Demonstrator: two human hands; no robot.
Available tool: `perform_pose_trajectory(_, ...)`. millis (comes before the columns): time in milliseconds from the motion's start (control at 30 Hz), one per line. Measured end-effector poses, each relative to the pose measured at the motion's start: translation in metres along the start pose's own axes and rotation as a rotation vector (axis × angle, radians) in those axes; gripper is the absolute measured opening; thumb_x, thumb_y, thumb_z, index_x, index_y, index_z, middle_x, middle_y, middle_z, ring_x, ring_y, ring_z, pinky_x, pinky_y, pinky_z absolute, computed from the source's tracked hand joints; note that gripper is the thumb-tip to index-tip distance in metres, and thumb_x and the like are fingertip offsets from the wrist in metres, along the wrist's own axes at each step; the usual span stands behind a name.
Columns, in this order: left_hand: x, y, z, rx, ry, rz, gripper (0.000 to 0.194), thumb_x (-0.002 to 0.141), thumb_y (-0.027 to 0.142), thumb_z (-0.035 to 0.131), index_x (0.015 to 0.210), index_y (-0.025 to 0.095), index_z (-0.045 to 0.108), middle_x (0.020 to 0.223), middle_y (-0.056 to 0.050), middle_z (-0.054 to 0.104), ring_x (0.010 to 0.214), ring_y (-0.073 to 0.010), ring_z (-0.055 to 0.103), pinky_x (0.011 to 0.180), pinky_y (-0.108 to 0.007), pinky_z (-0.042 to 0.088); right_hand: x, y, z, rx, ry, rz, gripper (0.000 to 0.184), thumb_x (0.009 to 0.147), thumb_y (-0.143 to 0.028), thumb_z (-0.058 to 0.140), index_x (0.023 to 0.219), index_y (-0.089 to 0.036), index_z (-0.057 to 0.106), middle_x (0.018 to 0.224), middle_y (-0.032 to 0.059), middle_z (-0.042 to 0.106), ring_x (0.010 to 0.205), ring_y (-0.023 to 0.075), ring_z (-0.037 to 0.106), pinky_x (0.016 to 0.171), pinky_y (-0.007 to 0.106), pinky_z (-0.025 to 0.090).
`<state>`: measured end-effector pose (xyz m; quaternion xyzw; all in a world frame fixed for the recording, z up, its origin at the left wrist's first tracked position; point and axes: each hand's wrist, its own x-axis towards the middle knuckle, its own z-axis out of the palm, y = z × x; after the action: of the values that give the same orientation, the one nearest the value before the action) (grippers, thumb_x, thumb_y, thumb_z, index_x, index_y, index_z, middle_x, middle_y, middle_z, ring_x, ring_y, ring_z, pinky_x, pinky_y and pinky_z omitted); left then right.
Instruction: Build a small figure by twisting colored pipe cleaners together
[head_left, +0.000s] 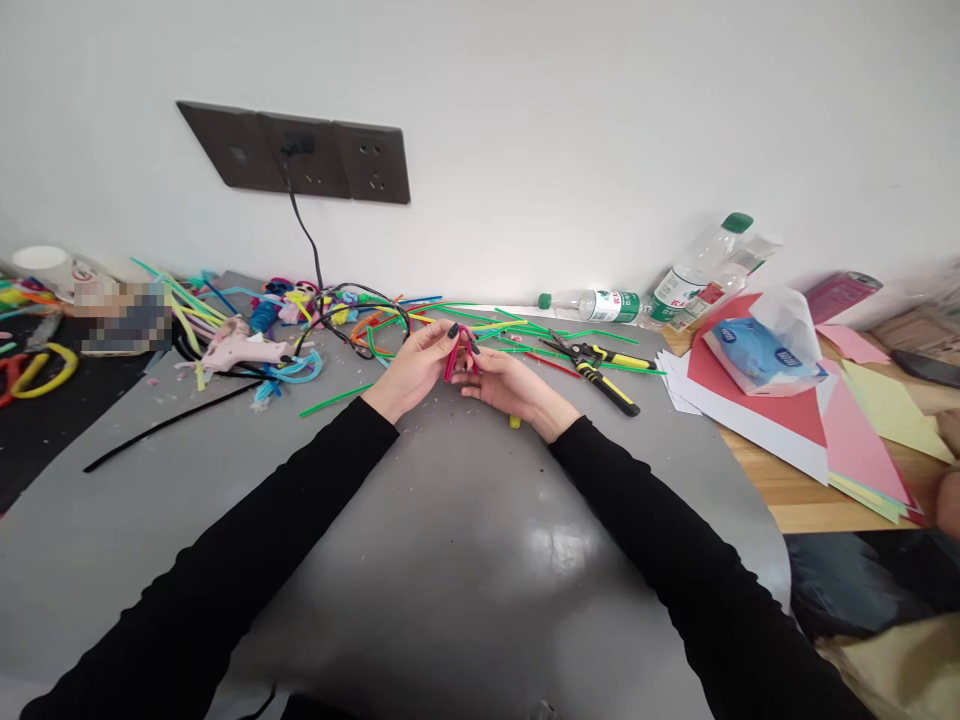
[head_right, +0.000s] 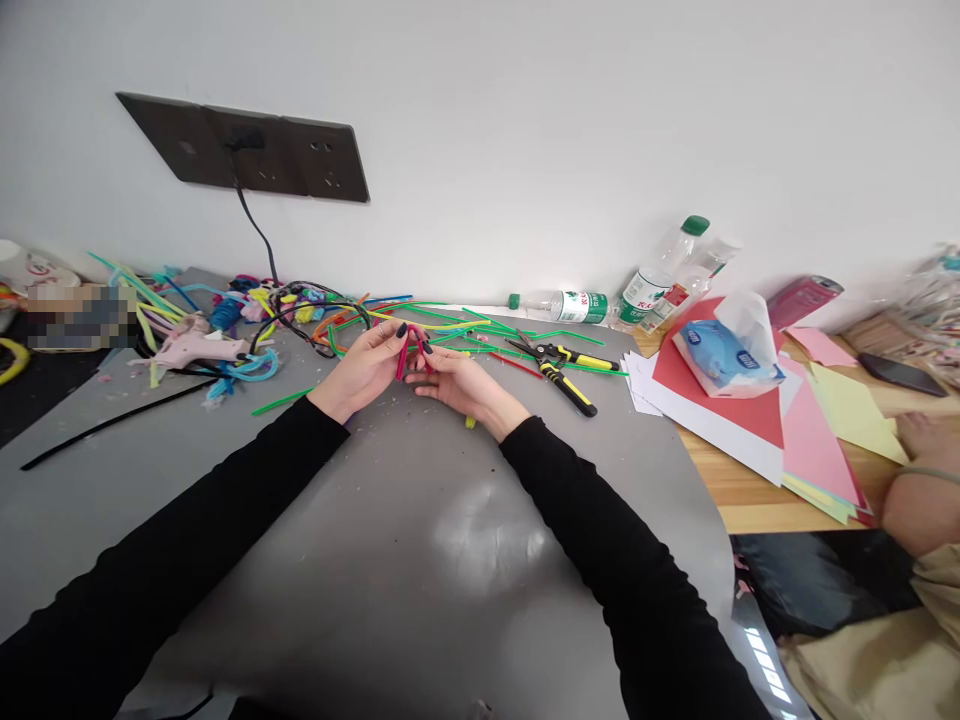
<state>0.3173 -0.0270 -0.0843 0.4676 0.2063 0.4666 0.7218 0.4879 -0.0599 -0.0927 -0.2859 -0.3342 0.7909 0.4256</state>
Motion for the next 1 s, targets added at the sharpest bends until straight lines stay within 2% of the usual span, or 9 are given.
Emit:
perform_pose_trajectory(67, 0.001, 0.000, -0.002, 0.038, 0.006, -0.010, 0.039, 0.069, 0.041, 0.095, 0.093, 0.017, 0.075, 0.088, -0.003, 0.072, 0.073, -0.0156, 0.067, 0.066, -0.027, 0.054, -0.001, -0.002, -0.001, 0.006, -0.009, 0.027, 0.012, 0.094, -0.022, 0.070, 0.085, -0.017, 0.064, 0.086, 0.0018, 0.070, 0.086, 0.0164, 0.073, 0.077, 0.027, 0.058)
perform_pose_trajectory(167, 0.002, 0.001, -0.005, 0.079, 0.002, -0.018, 0.041, 0.068, 0.040, 0.095, 0.096, 0.018, 0.077, 0.091, -0.004, 0.073, 0.075, -0.0161, 0.067, 0.067, -0.027, 0.052, -0.003, -0.005, 0.002, 0.004, -0.053, 0.077, 0.016, 0.098, -0.027, 0.066, 0.086, -0.018, 0.061, 0.091, 0.0043, 0.073, 0.087, 0.0174, 0.075, 0.080, 0.029, 0.059)
perform_pose_trajectory(300, 0.003, 0.001, -0.007, 0.115, 0.027, 0.029, 0.038, 0.062, 0.040, 0.098, 0.085, 0.018, 0.076, 0.094, -0.004, 0.072, 0.078, -0.0148, 0.064, 0.071, -0.028, 0.052, -0.006, -0.008, 0.007, 0.015, -0.074, 0.136, 0.019, 0.103, -0.032, 0.056, 0.094, -0.017, 0.062, 0.089, 0.0052, 0.074, 0.082, 0.0176, 0.075, 0.079, 0.030, 0.060)
perform_pose_trajectory(467, 0.003, 0.004, -0.005, 0.138, 0.057, 0.094, 0.039, 0.061, 0.037, 0.099, 0.073, 0.017, 0.069, 0.092, -0.003, 0.073, 0.083, -0.0140, 0.064, 0.079, -0.027, 0.051, -0.006, -0.011, 0.009, 0.022, -0.048, 0.141, 0.021, 0.106, -0.029, 0.049, 0.094, -0.016, 0.061, 0.080, 0.0037, 0.071, 0.066, 0.0130, 0.069, 0.069, 0.025, 0.058)
perform_pose_trajectory(667, 0.002, 0.005, -0.004, 0.173, 0.051, 0.118, 0.041, 0.065, 0.040, 0.097, 0.081, 0.017, 0.067, 0.090, -0.004, 0.075, 0.088, -0.0162, 0.068, 0.085, -0.029, 0.052, -0.006, -0.010, 0.008, 0.089, 0.029, 0.097, 0.017, 0.103, -0.015, 0.044, 0.092, -0.017, 0.057, 0.071, 0.0004, 0.066, 0.057, 0.0098, 0.061, 0.060, 0.021, 0.051)
perform_pose_trajectory(800, 0.002, 0.005, -0.003, 0.153, 0.044, 0.129, 0.043, 0.066, 0.038, 0.097, 0.085, 0.018, 0.064, 0.091, -0.003, 0.075, 0.091, -0.0167, 0.070, 0.086, -0.029, 0.054, -0.007, -0.010, 0.008, 0.094, 0.026, 0.072, 0.014, 0.100, -0.013, 0.050, 0.089, -0.017, 0.057, 0.069, -0.0014, 0.063, 0.057, 0.0088, 0.056, 0.060, 0.021, 0.049)
perform_pose_trajectory(900, 0.001, 0.007, -0.002, 0.168, 0.034, 0.133, 0.047, 0.064, 0.037, 0.098, 0.097, 0.020, 0.068, 0.091, -0.003, 0.075, 0.090, -0.0162, 0.070, 0.084, -0.028, 0.054, -0.007, -0.010, 0.007, 0.087, 0.016, 0.066, 0.013, 0.099, -0.013, 0.053, 0.088, -0.017, 0.057, 0.069, -0.0022, 0.061, 0.058, 0.0086, 0.055, 0.060, 0.021, 0.048)
perform_pose_trajectory(1000, 0.000, 0.011, -0.002, 0.316, 0.017, 0.176, 0.046, 0.066, 0.042, 0.096, 0.101, 0.019, 0.075, 0.095, -0.006, 0.076, 0.092, -0.0191, 0.071, 0.086, -0.031, 0.055, -0.005, -0.009, 0.005, 0.074, 0.020, 0.047, 0.009, 0.097, -0.012, 0.059, 0.089, -0.017, 0.058, 0.070, -0.0031, 0.061, 0.058, 0.0079, 0.056, 0.060, 0.020, 0.048)
